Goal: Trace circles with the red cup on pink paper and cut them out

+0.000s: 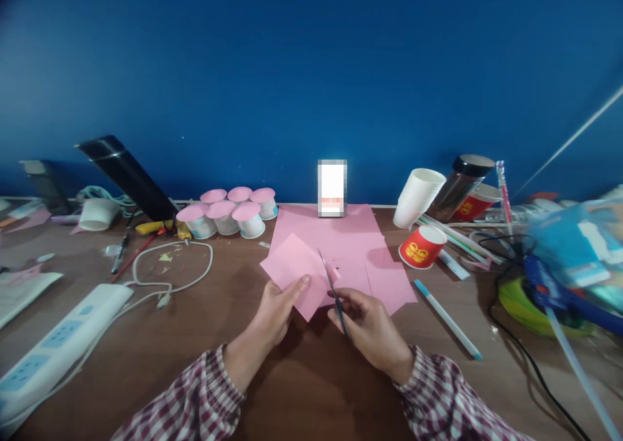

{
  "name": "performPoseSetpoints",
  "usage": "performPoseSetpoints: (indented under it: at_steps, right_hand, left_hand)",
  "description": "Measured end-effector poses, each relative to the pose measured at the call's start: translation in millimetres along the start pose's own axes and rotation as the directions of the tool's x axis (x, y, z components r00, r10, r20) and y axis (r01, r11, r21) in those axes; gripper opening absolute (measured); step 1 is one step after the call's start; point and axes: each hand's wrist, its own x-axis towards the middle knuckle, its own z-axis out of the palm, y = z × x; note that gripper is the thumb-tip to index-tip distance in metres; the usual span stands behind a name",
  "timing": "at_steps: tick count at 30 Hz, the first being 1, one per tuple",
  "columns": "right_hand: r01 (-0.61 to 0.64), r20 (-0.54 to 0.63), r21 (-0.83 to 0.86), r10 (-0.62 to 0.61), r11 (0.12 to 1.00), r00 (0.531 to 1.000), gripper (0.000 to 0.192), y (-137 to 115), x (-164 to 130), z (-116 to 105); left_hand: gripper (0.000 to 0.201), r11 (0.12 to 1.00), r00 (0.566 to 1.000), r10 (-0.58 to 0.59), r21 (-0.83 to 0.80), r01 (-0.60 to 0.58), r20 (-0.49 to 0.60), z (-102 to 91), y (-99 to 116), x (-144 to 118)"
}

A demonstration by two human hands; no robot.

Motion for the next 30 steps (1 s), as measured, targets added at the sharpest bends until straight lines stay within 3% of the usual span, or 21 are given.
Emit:
performPoseSetpoints:
  at_steps: [30]
  right_hand:
    - [-0.018, 0.019, -0.004, 0.018, 1.000, 1.000, 0.041, -2.9, 0.1, -0.6]
  left_hand:
    - [0.036, 1.000, 1.000, 0.004, 0.012, -0.004, -0.017, -1.0, -0.9, 1.7]
